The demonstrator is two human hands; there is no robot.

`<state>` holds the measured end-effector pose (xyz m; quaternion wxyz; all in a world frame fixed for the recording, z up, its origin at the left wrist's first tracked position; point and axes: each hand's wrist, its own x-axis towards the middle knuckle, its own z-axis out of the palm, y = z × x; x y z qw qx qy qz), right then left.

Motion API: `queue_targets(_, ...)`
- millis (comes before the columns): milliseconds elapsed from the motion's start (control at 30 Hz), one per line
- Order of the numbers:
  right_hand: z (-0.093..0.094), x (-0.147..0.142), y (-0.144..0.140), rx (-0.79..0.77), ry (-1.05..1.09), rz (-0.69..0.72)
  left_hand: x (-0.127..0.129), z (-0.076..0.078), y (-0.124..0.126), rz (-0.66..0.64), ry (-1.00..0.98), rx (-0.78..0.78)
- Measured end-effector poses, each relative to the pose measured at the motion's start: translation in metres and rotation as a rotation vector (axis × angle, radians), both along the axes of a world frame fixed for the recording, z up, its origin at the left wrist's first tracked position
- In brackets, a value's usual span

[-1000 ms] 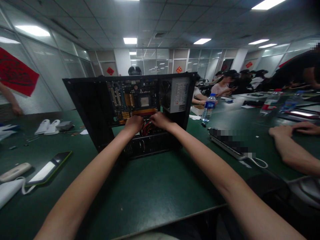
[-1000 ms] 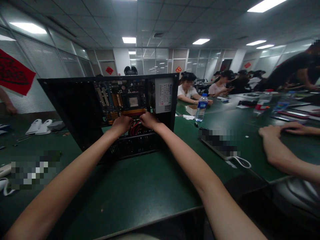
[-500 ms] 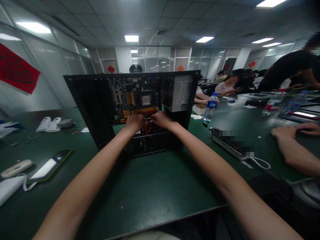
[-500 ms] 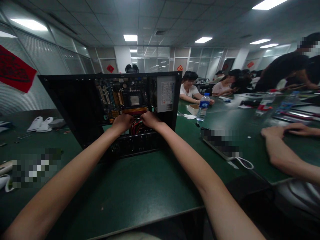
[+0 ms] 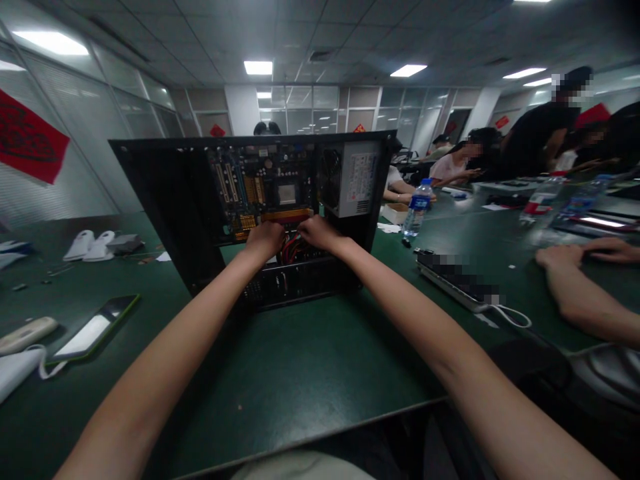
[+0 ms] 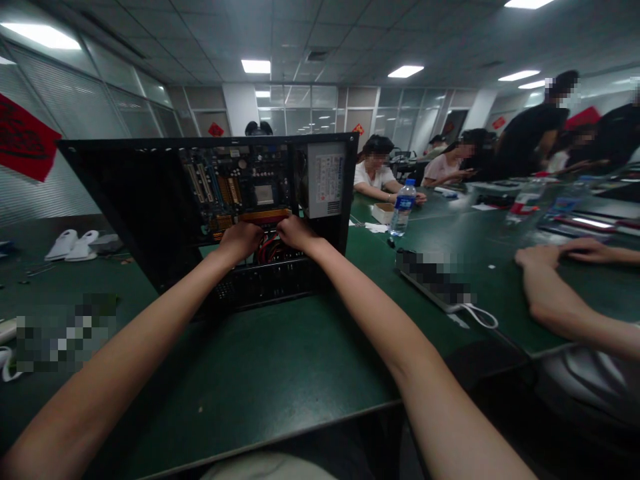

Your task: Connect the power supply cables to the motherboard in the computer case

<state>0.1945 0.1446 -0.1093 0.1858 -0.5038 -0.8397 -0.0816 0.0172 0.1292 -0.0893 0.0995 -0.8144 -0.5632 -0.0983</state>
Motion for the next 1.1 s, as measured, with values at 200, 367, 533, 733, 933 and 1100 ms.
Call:
queue_targets(200, -0.002, 0.0, 0.001, -0.049, 0.069, -0.002, -0.01, -0.007, 0.004, -0.052, -0.072, -0.015)
queue_targets(367, -0.005, 0.001, 0.006, -0.065, 0.091, -0.004, -0.017, -0.015, 0.021, -0.097, -0.171, -0.036)
queue_targets(533, -0.007, 0.002, 0.009, -0.056, 0.097, -0.023, -0.017, -0.019, 0.032, -0.104, -0.229, -0.041)
queue_targets(733, -0.004, 0.001, 0.007, -0.061, 0.096, -0.009, -0.014, -0.019, 0.029, 0.048, -0.236, 0.001)
queue_targets(933, -0.005, 0.001, 0.007, -0.063, 0.092, -0.021, -0.011, -0.017, 0.022, 0.109, -0.189, -0.055)
queue_targets(1100, -0.005, 0.002, 0.006, -0.064, 0.062, -0.02, -0.009, -0.016, 0.019, 0.108, -0.159, -0.096)
